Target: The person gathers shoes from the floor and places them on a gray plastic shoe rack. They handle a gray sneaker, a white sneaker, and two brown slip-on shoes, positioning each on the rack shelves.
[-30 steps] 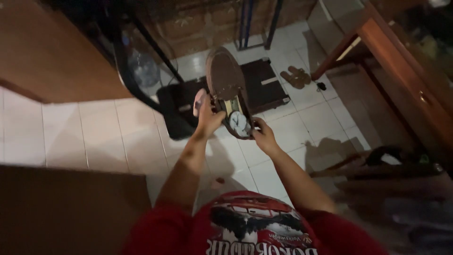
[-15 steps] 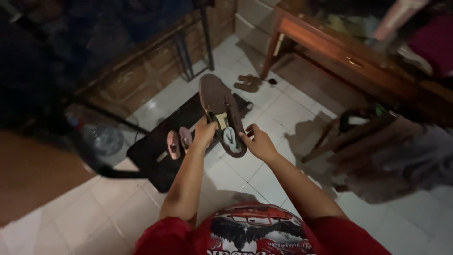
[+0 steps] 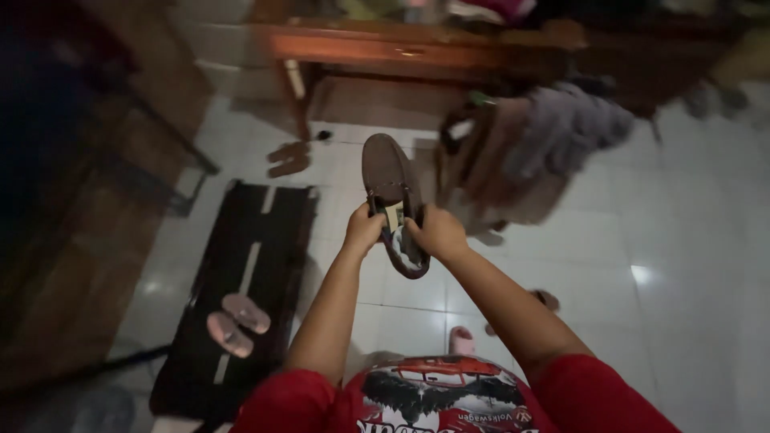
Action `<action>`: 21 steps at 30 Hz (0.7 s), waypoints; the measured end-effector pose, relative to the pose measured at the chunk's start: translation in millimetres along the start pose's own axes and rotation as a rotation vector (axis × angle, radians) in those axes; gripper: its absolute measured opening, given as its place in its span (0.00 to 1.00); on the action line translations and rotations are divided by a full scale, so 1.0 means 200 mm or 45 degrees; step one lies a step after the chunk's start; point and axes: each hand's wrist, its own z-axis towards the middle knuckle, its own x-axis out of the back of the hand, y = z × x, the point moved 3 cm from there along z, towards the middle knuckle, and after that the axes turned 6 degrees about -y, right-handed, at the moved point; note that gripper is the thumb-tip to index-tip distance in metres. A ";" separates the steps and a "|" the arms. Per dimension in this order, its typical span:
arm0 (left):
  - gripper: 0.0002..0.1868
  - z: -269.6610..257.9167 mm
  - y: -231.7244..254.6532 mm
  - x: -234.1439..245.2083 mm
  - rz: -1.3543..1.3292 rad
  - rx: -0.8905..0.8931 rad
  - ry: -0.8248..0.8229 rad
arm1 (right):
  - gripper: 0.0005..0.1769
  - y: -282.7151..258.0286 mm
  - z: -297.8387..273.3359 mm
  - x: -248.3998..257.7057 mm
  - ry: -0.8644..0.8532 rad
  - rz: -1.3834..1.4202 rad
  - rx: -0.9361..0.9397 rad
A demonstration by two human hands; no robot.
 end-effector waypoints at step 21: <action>0.37 -0.06 0.64 -1.79 0.344 -0.345 -0.561 | 0.27 1.53 -0.57 0.63 0.596 0.520 -0.501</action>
